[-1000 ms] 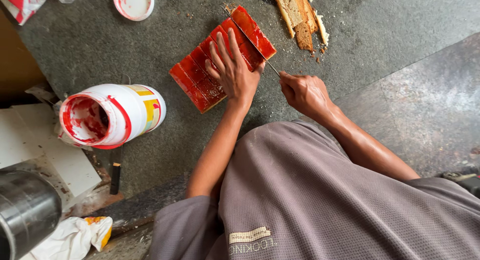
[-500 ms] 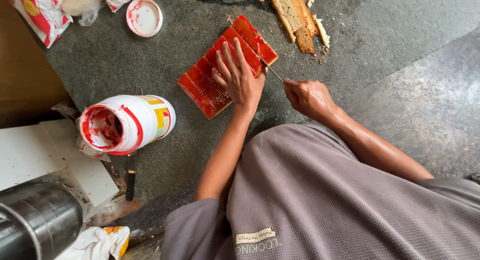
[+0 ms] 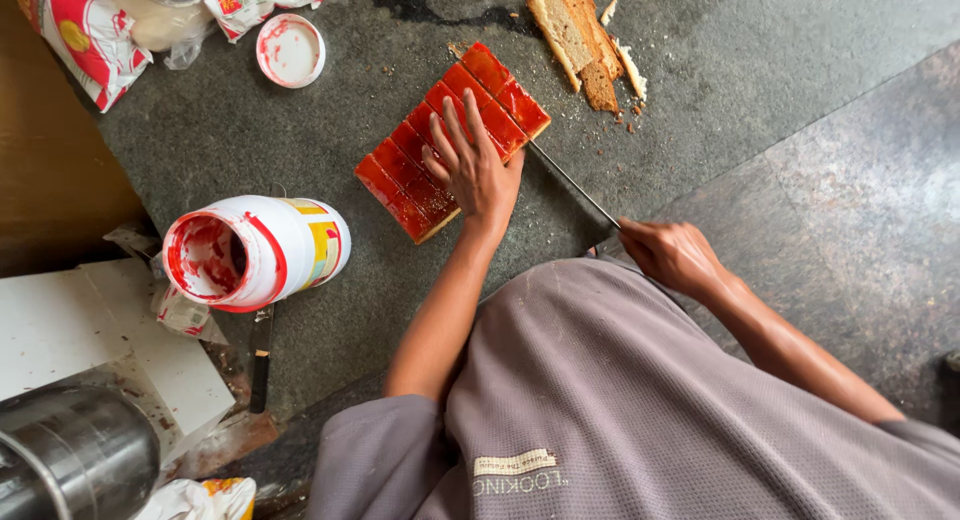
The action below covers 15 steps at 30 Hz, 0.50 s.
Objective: The person uses a long serrated knife to cut a rectangular red-glazed cake into uniform square pieces on a countertop. They make several vertical and horizontal cuts to create a grid pattern, then briefly reach for a plastic bag from a shelf before returning to the cake.
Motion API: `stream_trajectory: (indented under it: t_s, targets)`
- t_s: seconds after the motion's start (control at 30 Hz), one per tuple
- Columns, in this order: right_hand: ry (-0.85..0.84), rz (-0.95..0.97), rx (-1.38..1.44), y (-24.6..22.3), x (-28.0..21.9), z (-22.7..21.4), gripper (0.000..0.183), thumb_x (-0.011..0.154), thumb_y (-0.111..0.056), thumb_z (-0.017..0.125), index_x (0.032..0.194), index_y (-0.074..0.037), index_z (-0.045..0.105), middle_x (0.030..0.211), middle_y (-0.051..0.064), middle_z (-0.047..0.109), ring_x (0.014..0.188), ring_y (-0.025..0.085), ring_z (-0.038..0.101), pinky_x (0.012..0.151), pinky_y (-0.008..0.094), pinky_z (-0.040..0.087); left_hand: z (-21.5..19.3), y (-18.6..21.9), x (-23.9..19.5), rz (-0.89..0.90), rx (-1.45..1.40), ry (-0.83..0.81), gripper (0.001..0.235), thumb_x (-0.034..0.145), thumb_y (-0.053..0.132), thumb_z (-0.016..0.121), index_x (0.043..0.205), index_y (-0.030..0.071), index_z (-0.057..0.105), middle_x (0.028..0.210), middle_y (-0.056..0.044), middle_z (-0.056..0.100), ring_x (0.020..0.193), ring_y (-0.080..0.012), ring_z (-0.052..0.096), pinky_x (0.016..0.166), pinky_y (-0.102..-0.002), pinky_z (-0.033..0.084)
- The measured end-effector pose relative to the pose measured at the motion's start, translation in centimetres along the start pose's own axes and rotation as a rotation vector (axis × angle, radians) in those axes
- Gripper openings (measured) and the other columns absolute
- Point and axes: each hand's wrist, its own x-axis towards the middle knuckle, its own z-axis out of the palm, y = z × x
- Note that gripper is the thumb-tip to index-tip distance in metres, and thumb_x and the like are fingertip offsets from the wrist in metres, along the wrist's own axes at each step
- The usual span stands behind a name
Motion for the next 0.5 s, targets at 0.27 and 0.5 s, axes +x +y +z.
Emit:
stream_trajectory:
  t_s: [0.27, 0.5]
  targets:
    - [0.262, 0.035, 0.045, -3.1, -2.4, 0.3, 0.025, 0.095, -0.011, 0.07, 0.118, -0.003, 0.072, 0.08, 0.015, 0.071, 0.061, 0.031, 0.068, 0.054, 0.042, 0.053, -7.0, -5.8, -5.7, -0.194, -0.124, -0.049, 0.14, 0.059, 0.039, 0.102, 0.159, 0.009, 0.008, 0.162, -0.032, 0.017, 0.148, -0.0526, 0.018, 0.115, -0.07, 0.023]
    - [0.268, 0.008, 0.125, -7.0, 2.2, 1.9, 0.022, 0.099, -0.009, 0.07, 0.119, -0.001, 0.073, 0.077, 0.016, 0.068, 0.056, 0.024, 0.064, 0.054, 0.037, 0.049, -6.9, -11.6, -8.0, -0.341, -0.786, -0.075, 0.151, 0.061, 0.025, 0.1, 0.16, -0.002, -0.01, 0.16, -0.036, 0.025, 0.147, -0.0468, 0.038, 0.121, -0.054, 0.036]
